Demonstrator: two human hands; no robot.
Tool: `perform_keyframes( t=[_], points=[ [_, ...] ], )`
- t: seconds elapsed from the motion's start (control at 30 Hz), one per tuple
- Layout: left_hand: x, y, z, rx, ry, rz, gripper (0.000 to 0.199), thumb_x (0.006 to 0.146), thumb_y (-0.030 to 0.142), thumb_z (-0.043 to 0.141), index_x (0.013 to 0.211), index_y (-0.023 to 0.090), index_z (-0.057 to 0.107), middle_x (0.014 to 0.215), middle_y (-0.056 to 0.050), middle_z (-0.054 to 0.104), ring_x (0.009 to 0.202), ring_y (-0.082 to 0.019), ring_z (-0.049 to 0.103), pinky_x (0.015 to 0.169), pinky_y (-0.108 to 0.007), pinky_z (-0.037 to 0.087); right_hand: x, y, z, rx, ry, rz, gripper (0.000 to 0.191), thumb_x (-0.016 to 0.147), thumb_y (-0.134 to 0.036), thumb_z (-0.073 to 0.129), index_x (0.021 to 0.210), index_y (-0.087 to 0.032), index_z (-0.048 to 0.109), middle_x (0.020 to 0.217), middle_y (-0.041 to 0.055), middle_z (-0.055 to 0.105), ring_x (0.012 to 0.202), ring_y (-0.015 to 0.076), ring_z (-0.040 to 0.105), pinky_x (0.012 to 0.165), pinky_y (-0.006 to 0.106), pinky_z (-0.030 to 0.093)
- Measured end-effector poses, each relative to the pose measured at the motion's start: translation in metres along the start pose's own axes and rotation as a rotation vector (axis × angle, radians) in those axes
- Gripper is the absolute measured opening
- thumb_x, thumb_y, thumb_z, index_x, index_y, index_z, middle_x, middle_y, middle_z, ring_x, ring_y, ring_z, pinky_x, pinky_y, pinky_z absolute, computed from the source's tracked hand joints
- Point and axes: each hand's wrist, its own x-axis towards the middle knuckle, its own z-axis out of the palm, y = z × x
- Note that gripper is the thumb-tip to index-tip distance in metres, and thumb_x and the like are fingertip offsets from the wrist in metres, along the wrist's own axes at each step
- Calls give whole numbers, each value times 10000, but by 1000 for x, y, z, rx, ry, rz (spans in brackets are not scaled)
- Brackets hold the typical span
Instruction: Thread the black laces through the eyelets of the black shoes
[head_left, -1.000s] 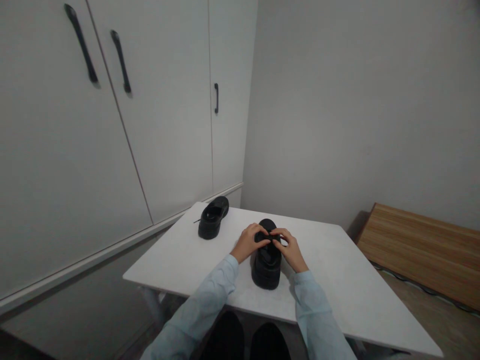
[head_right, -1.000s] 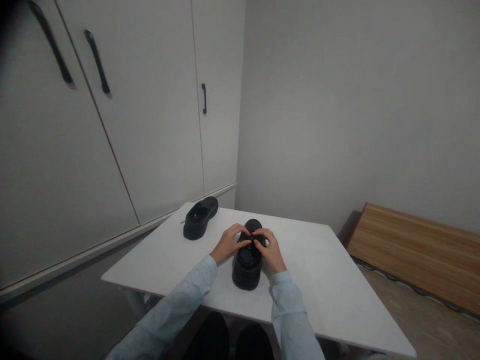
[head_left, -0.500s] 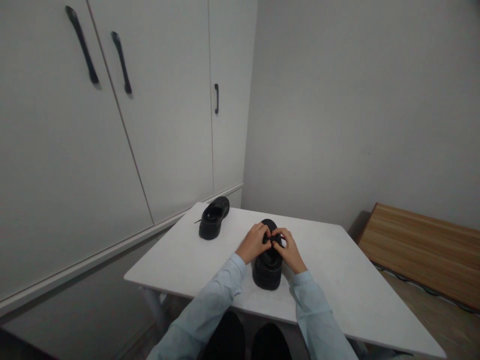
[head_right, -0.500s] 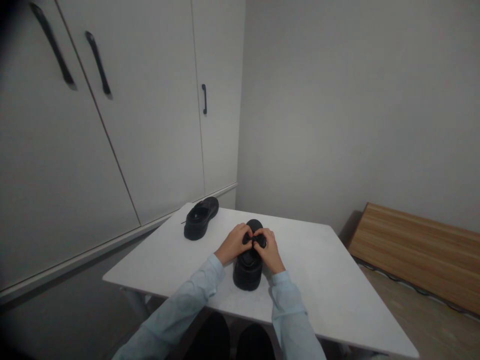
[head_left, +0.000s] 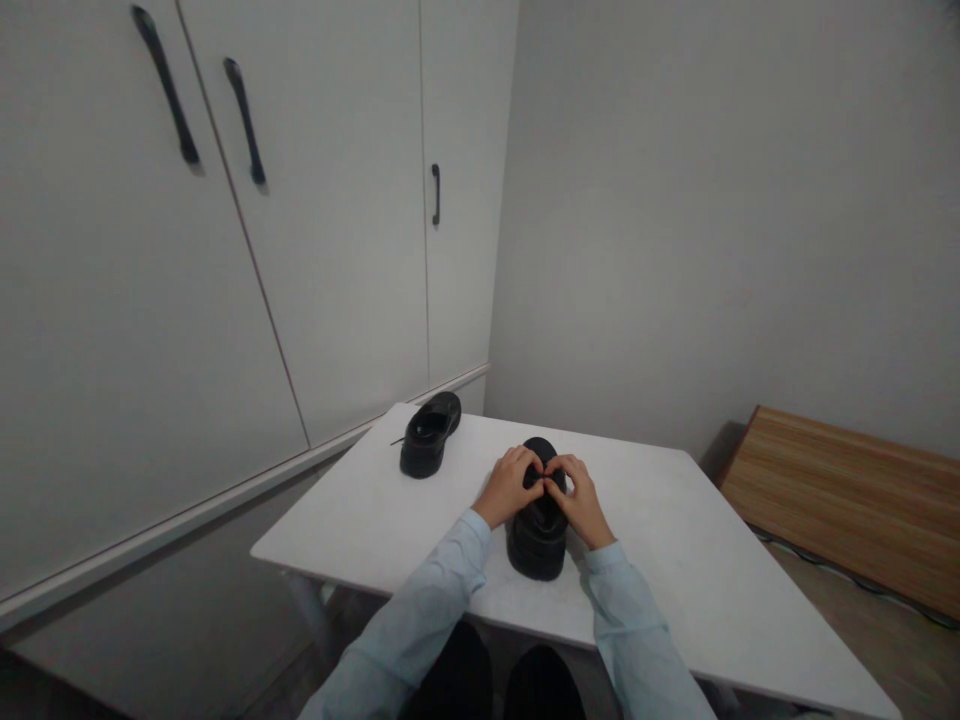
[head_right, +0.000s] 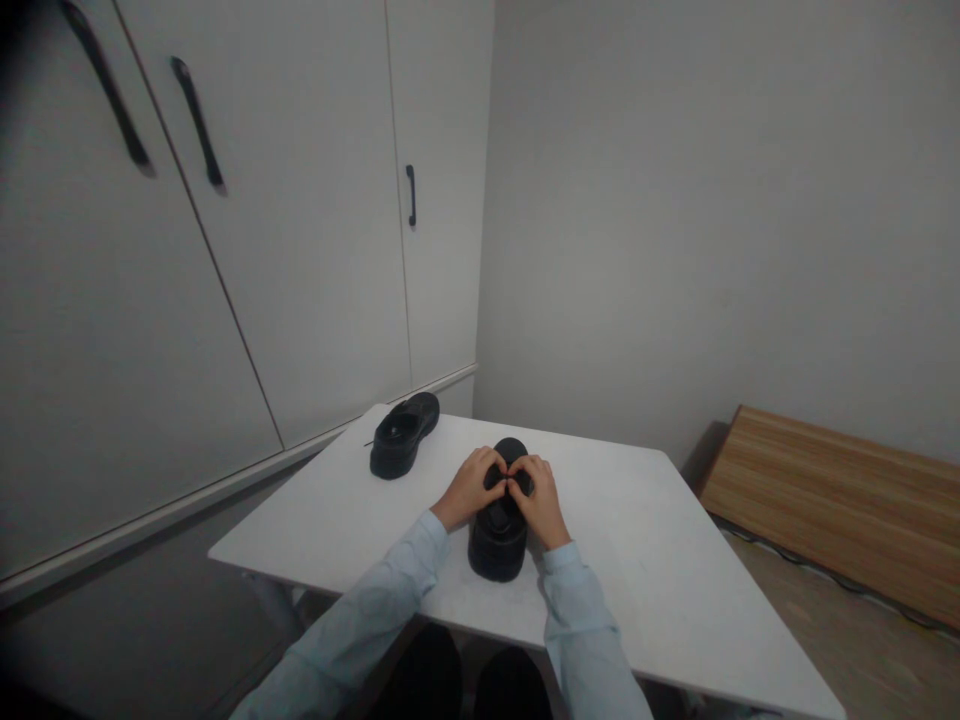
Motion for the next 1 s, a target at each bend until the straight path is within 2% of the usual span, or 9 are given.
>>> perform_keyframes(
  t=[0.23,0.53,0.73,1.0],
  points=[
    [-2,-2,1,-31,18,-9,115,729,164,577,830,201,537,901,-31,553,931,-210,493,833,-349,404,-3,5,2,41,-3,12,32,796,-246,557,826,-238,551,883,37,578,898,237,488,829,390,377],
    [-4,0,0,-98,33,-9,104,751,145,536,839,200,527,905,-33,551,925,-204,485,843,-348,395,-5,5,4,157,44,112,51,821,-296,513,823,-246,502,933,40,567,939,232,471,860,397,374],
    [-6,0,0,-117,31,-13,133,774,160,542,896,210,545,960,-33,566,972,-206,488,877,-354,385,-5,8,6,200,60,138,39,853,-286,454,849,-251,470,936,30,560,951,216,492,894,386,378],
    [-7,1,1,-173,80,-16,103,784,172,547,881,203,545,927,-32,557,941,-189,511,869,-334,404,-4,11,8,179,86,133,49,857,-272,438,864,-251,482,907,32,563,914,206,507,877,373,404]
  ],
)
